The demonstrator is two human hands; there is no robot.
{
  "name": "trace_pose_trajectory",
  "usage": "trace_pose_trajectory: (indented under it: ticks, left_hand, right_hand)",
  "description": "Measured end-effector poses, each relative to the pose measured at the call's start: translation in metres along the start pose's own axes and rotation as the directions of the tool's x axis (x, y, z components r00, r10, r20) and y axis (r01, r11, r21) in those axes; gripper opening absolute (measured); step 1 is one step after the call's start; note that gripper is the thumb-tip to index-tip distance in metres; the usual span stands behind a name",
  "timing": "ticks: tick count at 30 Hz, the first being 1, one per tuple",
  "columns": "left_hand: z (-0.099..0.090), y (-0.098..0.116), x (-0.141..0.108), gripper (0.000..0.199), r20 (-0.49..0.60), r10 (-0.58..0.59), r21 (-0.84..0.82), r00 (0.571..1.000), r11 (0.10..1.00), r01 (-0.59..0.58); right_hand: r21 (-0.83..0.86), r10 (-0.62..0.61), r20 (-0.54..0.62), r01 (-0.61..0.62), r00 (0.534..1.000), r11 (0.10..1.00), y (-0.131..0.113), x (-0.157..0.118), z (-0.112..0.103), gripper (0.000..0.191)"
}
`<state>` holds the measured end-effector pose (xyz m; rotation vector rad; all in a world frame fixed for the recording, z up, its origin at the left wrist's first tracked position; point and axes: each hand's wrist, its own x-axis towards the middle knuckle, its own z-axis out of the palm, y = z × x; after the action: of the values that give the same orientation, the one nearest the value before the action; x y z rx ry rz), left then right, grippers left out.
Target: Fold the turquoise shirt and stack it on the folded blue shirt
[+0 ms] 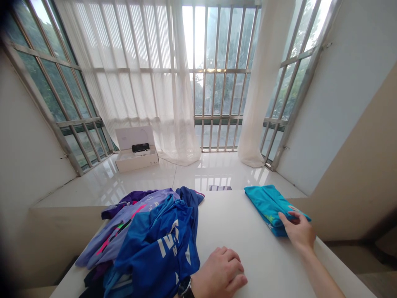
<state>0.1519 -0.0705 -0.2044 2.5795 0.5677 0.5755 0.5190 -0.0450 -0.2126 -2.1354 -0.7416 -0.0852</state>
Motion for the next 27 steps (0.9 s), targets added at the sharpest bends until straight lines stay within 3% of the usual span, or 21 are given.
trace_pose_trajectory:
  ticks: [3, 5, 11, 18, 22, 25, 27]
  left_hand:
    - [0.001, -0.001, 0.000, 0.025, 0.001, 0.006, -0.006, 1.000, 1.000, -0.006]
    - [0.001, 0.000, 0.000, 0.025, 0.007, 0.005, -0.009, 1.000, 1.000, -0.005]
    - [-0.002, 0.001, 0.000, 0.025, 0.031, 0.007, -0.001, 0.999, 1.000, -0.007]
    - [-0.009, 0.005, 0.000, 0.025, 0.047, -0.006, -0.012, 0.999, 1.000, 0.007]
    - [-0.012, 0.007, 0.000, 0.019, 0.036, -0.010, -0.044, 0.999, 0.999, 0.012]
    - [-0.014, 0.008, 0.001, 0.016, 0.044, -0.020, -0.061, 0.999, 0.998, 0.022]
    - [-0.013, 0.009, 0.001, 0.014, 0.050, -0.025, -0.066, 0.998, 0.997, 0.028]
  right_hand:
    - [0.015, 0.133, 0.027, -0.133, 0.991, 0.991, 0.016, -0.010, 0.005, 0.052]
    - [0.053, 0.152, 0.032, -0.154, 0.988, 0.987, 0.023, -0.012, 0.009, 0.053]
    - [0.133, 0.148, 0.011, -0.148, 0.989, 0.980, 0.026, -0.016, 0.010, 0.052]
    - [0.006, 0.083, 0.034, -0.083, 0.996, 0.997, 0.017, -0.025, -0.002, 0.047]
    - [-0.153, -0.024, 0.190, 0.053, 0.981, 0.987, 0.008, -0.020, -0.023, 0.043]
    - [-0.323, -0.151, 0.288, 0.245, 0.945, 0.914, -0.010, -0.009, -0.038, 0.039]
    - [-0.339, -0.238, 0.307, 0.340, 0.921, 0.877, -0.025, 0.002, -0.040, 0.037]
